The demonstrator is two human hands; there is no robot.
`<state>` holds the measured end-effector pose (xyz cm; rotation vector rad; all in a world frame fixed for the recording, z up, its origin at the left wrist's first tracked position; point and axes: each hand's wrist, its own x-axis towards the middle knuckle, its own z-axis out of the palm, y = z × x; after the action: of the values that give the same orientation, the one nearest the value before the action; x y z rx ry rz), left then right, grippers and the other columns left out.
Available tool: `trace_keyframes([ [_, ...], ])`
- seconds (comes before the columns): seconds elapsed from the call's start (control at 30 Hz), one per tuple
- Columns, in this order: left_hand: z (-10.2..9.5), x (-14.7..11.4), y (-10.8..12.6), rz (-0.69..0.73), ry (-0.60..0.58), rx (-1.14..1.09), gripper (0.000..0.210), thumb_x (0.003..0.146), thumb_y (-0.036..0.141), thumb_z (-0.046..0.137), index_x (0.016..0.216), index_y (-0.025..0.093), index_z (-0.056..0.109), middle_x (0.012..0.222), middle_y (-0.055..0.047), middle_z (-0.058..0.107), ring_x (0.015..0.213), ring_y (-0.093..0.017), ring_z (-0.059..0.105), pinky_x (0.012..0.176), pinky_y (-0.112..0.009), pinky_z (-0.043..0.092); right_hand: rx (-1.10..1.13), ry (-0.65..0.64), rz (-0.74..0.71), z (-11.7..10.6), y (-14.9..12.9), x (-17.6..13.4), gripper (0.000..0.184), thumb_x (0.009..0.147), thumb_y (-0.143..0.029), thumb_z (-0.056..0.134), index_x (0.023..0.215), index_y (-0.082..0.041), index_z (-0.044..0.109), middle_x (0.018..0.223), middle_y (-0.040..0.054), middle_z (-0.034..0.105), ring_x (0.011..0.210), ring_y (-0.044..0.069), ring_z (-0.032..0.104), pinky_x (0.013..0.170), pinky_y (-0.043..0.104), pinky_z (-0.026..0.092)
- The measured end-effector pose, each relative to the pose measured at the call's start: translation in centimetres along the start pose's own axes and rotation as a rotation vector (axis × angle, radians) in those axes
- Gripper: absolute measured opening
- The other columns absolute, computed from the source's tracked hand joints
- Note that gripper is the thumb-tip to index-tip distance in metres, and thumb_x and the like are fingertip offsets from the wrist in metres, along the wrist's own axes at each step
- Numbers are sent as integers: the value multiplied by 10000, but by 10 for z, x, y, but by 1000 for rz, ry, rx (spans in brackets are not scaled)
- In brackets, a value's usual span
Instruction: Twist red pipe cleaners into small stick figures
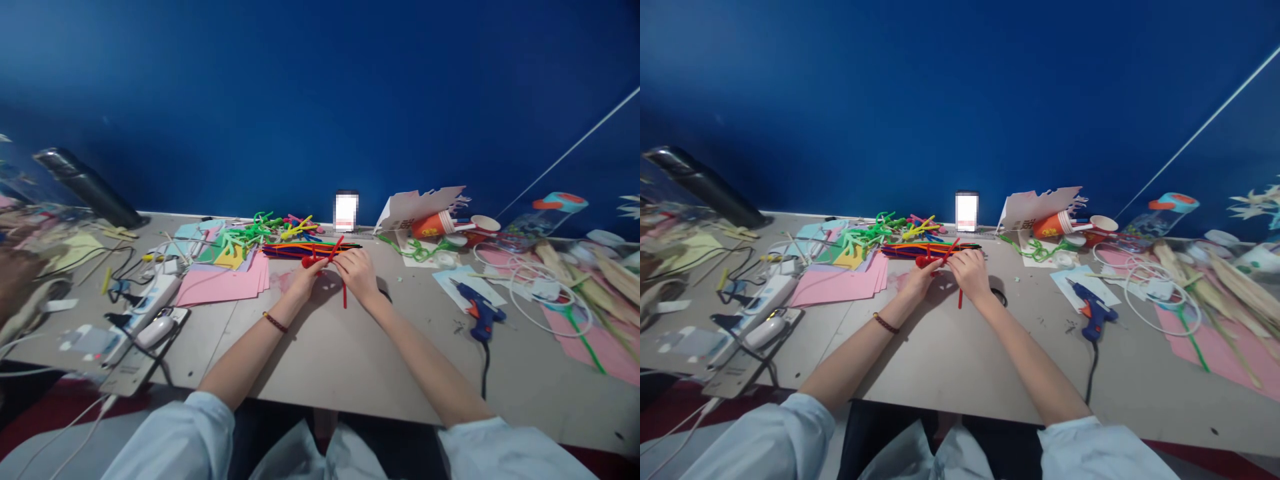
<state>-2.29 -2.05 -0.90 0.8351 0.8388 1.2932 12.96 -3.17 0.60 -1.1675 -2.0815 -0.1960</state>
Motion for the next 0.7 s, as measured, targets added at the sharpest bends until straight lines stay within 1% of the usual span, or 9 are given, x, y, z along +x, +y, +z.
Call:
trace_keyframes([
  [0.13, -4, 2, 3, -88, -49, -88, 189, 665, 297, 750, 704, 150, 638, 734, -40, 643, 738, -146, 556, 627, -264, 386, 21, 12, -42, -5, 2, 3, 266, 942, -258, 428, 936, -197, 687, 887, 79, 688, 876, 218, 529, 827, 362, 353],
  [0.23, -5, 1, 5, -108, -73, -72, 194, 643, 279, 771, 673, 141, 637, 674, -27, 618, 661, -122, 511, 628, -264, 376, 47, -20, -99, -9, 6, 6, 282, 944, -303, 430, 915, -194, 688, 851, 77, 680, 843, 209, 535, 809, 347, 368],
  [0.3, -3, 0, 4, -107, -67, -57, 199, 627, 271, 786, 665, 140, 641, 657, -23, 610, 641, -118, 492, 631, -267, 370, 32, -20, -114, -12, 9, 8, 286, 946, -306, 428, 902, -200, 690, 851, 72, 683, 844, 208, 538, 814, 352, 365],
  [0.43, 3, -5, 2, -116, -44, -75, 221, 628, 292, 789, 635, 152, 618, 644, -13, 593, 650, -121, 490, 644, -274, 365, -51, 46, -142, -16, 6, 7, 268, 941, -259, 436, 881, -198, 690, 836, 58, 697, 867, 212, 517, 837, 367, 344],
  [0.53, 9, -10, -1, -116, -6, -118, 245, 638, 319, 782, 623, 160, 597, 640, -6, 576, 665, -118, 499, 647, -270, 370, -119, 96, -109, -12, -1, 3, 262, 936, -236, 438, 871, -199, 690, 808, 54, 699, 869, 219, 495, 846, 374, 326],
  [0.7, 19, -19, -4, -146, 58, -191, 293, 611, 365, 790, 714, 150, 619, 736, -24, 616, 680, -106, 533, 643, -250, 393, -142, 152, 16, -3, -11, -4, 229, 927, -246, 467, 907, -194, 689, 805, 50, 704, 842, 214, 494, 847, 378, 304],
])
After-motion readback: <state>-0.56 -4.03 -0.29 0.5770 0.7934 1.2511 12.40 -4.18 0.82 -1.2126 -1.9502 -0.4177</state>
